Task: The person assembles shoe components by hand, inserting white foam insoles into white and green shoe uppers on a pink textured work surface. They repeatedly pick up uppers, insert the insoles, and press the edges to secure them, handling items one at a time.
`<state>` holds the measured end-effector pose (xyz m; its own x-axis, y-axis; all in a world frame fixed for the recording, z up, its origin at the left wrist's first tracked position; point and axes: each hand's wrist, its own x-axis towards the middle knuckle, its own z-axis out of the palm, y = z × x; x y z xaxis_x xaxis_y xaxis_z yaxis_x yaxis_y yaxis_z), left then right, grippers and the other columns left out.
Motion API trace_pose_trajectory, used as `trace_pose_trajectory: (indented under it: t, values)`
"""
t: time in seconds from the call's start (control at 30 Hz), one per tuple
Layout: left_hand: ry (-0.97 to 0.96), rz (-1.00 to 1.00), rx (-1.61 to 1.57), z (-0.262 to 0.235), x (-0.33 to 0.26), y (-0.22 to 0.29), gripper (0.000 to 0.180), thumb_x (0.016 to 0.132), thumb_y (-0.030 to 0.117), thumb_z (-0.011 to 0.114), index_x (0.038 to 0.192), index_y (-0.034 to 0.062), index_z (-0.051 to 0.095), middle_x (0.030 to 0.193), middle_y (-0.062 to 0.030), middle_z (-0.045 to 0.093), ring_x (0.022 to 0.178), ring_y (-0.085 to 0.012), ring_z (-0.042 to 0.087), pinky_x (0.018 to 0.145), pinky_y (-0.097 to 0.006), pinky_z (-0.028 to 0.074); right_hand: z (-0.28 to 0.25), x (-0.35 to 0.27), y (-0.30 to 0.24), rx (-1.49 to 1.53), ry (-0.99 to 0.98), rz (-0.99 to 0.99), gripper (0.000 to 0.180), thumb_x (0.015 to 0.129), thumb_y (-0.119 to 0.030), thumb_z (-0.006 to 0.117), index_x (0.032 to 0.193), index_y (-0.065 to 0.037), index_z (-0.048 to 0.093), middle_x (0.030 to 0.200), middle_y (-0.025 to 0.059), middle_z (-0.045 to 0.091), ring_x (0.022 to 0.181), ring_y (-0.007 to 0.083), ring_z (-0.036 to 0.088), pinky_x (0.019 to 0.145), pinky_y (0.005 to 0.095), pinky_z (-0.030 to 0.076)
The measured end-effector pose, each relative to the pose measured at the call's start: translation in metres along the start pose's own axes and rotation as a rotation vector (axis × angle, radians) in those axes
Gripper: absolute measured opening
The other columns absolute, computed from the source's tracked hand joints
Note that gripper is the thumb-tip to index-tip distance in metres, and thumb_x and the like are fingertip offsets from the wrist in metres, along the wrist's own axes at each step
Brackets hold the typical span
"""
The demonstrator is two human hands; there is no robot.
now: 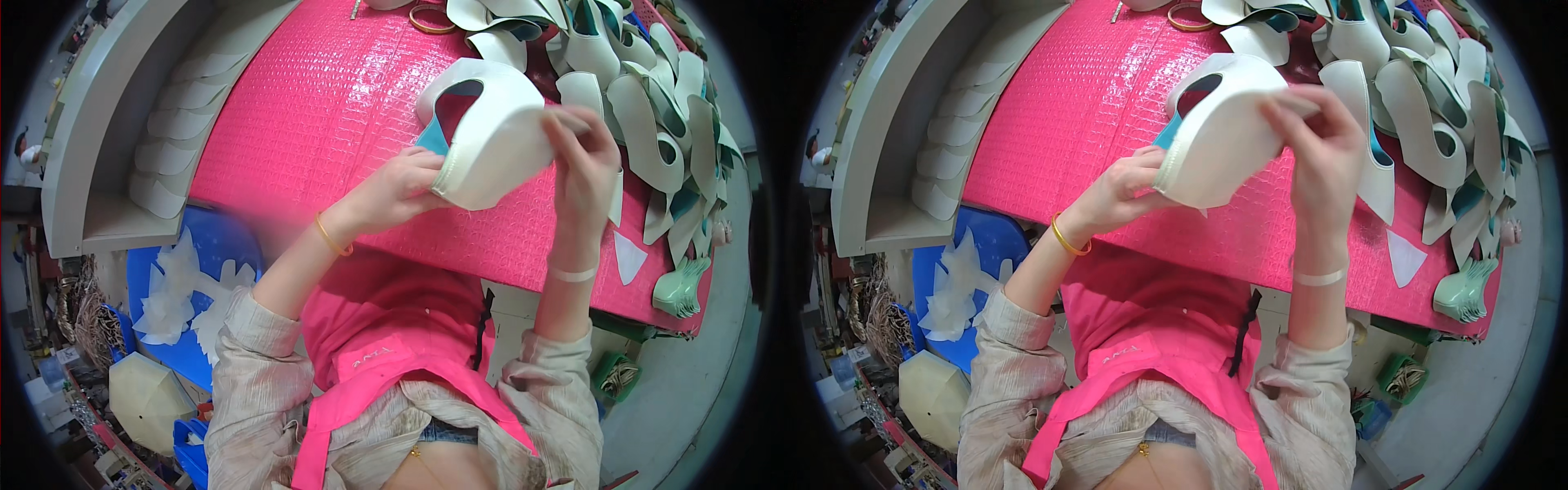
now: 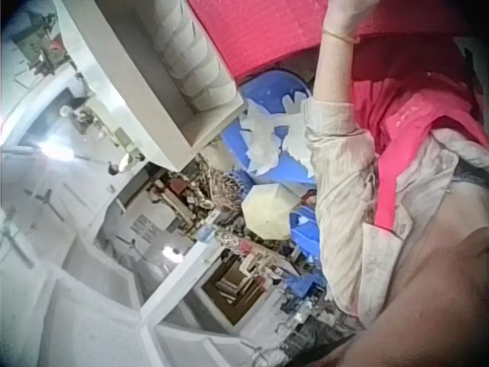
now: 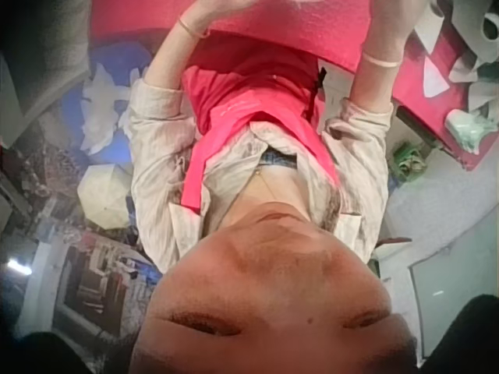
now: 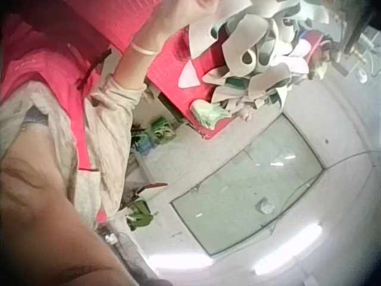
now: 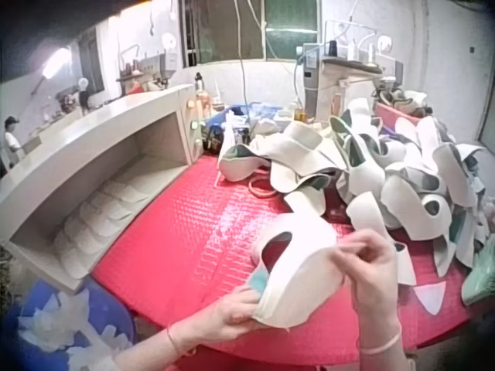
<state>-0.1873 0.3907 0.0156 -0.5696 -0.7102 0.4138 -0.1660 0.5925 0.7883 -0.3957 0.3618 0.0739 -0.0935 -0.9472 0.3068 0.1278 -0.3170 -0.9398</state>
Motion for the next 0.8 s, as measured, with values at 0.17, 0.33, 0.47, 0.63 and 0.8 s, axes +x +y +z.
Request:
trace_pose_trajectory:
  t: [0.17, 0.33, 0.47, 0.63, 0.8]
  values:
    - [0.015, -0.004, -0.051, 0.0, -0.006, 0.008, 0.018, 0.078, 0.019, 0.064, 0.092, 0.0079, 0.064, 0.097, -0.0065, 0.059, 0.093, -0.0237, 0.052, 0.092, -0.037, 0.031, -0.007, 0.011, 0.032, -0.064, -0.069, 0.123, 0.011, 0.075, -0.005, 0.068, 0.085, 0.001, 0.063, 0.075, 0.0035, 0.063, 0.064, 0.0066, 0.055, 0.058, 0.0192, 0.043]
    - [0.111, -0.138, -0.188, 0.011, -0.016, 0.003, 0.019, 0.081, 0.025, 0.061, 0.082, 0.0066, 0.066, 0.089, -0.0076, 0.061, 0.089, -0.0221, 0.055, 0.101, -0.039, 0.025, 0.0, 0.002, 0.046, -0.016, -0.078, 0.158, 0.012, 0.075, -0.003, 0.068, 0.085, 0.001, 0.063, 0.078, 0.0045, 0.064, 0.071, 0.0075, 0.057, 0.067, 0.0196, 0.045]
    - [0.128, -0.26, -0.271, 0.013, -0.028, 0.002, 0.02, 0.083, 0.025, 0.06, 0.086, 0.0055, 0.065, 0.086, -0.0066, 0.062, 0.085, -0.0168, 0.057, 0.102, -0.037, 0.027, 0.006, -0.006, 0.05, 0.03, -0.085, 0.226, 0.012, 0.076, -0.003, 0.067, 0.086, 0.001, 0.063, 0.078, 0.0042, 0.064, 0.071, 0.0074, 0.057, 0.066, 0.0197, 0.045]
    - [0.221, -0.637, -0.748, 0.015, -0.014, 0.025, 0.033, 0.082, 0.013, 0.062, 0.111, 0.0006, 0.053, 0.098, -0.0059, 0.06, 0.092, -0.0127, 0.056, 0.089, -0.031, 0.042, 0.02, -0.024, 0.049, -0.101, -0.15, 0.119, 0.012, 0.075, -0.005, 0.069, 0.083, 0.001, 0.062, 0.078, 0.0035, 0.061, 0.069, 0.0067, 0.055, 0.064, 0.0201, 0.044]
    - [0.425, -0.514, -0.939, 0.037, -0.01, 0.021, 0.052, 0.079, 0.009, 0.066, 0.125, -0.0004, 0.042, 0.109, -0.0072, 0.056, 0.1, -0.0151, 0.054, 0.087, -0.031, 0.044, 0.015, 0.0, 0.076, -0.431, 0.012, -0.016, 0.039, 0.072, -0.017, 0.074, 0.101, 0.0, 0.054, 0.085, 0.0021, 0.052, 0.065, 0.0081, 0.048, 0.06, 0.0236, 0.043]
